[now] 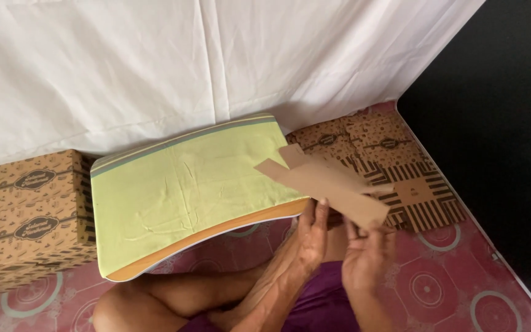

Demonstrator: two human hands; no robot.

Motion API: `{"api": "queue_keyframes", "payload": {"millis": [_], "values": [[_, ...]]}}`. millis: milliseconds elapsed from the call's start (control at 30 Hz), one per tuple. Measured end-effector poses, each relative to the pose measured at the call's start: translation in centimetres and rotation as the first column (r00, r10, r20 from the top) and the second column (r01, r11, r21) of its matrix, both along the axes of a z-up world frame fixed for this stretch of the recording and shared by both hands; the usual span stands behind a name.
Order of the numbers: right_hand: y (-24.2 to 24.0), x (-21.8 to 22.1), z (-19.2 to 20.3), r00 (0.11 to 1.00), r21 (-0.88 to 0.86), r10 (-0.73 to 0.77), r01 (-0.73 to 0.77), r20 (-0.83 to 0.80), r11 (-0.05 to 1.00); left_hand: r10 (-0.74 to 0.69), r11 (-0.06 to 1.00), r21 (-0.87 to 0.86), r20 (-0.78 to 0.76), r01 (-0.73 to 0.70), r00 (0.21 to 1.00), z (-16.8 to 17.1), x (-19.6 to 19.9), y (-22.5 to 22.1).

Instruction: Folding pre-cut cardboard sheets into boxes and preparing new sheets.

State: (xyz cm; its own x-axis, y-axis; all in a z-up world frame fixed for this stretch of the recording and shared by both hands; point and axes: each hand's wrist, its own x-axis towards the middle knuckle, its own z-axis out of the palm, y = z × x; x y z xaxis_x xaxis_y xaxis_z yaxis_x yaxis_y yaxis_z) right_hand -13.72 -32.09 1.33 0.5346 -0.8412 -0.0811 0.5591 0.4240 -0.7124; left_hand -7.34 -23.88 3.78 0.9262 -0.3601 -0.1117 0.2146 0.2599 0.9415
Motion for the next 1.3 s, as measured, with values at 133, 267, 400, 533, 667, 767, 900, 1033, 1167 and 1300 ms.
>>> {"api": "queue_keyframes", "payload": {"millis": [133, 267, 400, 533, 667, 767, 900, 1033, 1167, 1300], "values": [[3.9, -1.7, -2.5, 0.980, -0.399, 0.161, -0.195, -0.117, 0.896, 0.060, 0.986, 0.163, -0.189, -0.029, 0.980, -1.2, 1.4, 1.0], [6.6, -2.8, -3.5, 0.904, -0.292, 0.363, -0.418, -0.226, 0.860, 0.094, 0.947, 0.309, -0.017, -0.084, 0.995, -2.2, 2.6, 3.2], [7.0, -2.3, -5.5, 0.802, -0.141, 0.566, -0.548, 0.193, 0.824, 0.081, 0.950, 0.305, -0.056, -0.061, 0.995, 0.3, 3.2, 8.2], [5.3, -0.7, -6.7, 0.852, 0.301, 0.515, -0.519, 0.099, 0.800, 0.060, 0.916, 0.400, -0.057, -0.032, 0.997, -1.7, 3.7, 14.6], [2.7, 1.8, -6.6, 0.881, 0.342, 0.466, -0.464, 0.081, 0.817, 0.155, 0.936, 0.331, -0.080, -0.120, 0.985, 0.9, 3.3, 20.6], [1.1, 3.0, -8.5, 0.839, 0.307, 0.544, -0.522, 0.014, 0.796, 0.297, 0.893, 0.403, -0.187, -0.202, 0.936, 1.3, 2.7, 23.9], [4.3, 3.9, -4.9, 0.766, 0.158, 0.636, -0.620, -0.090, 0.769, 0.186, 0.957, 0.225, 0.023, -0.186, 0.982, 0.6, 3.4, 28.3], [7.2, 5.0, -3.6, 0.758, 0.028, 0.640, -0.642, -0.128, 0.766, 0.123, 0.937, 0.309, 0.142, -0.162, 0.982, -1.0, 4.8, 31.9], [9.7, 6.1, -0.2, 0.699, -0.214, 0.680, -0.715, -0.220, 0.666, 0.264, 0.819, 0.509, 0.074, -0.264, 0.962, 0.5, 6.1, 33.9], [10.5, 8.8, -0.6, 0.735, -0.293, 0.536, -0.666, -0.414, 0.686, 0.333, 0.754, 0.553, 0.144, -0.354, 0.932, 0.9, 7.8, 35.8]]}}
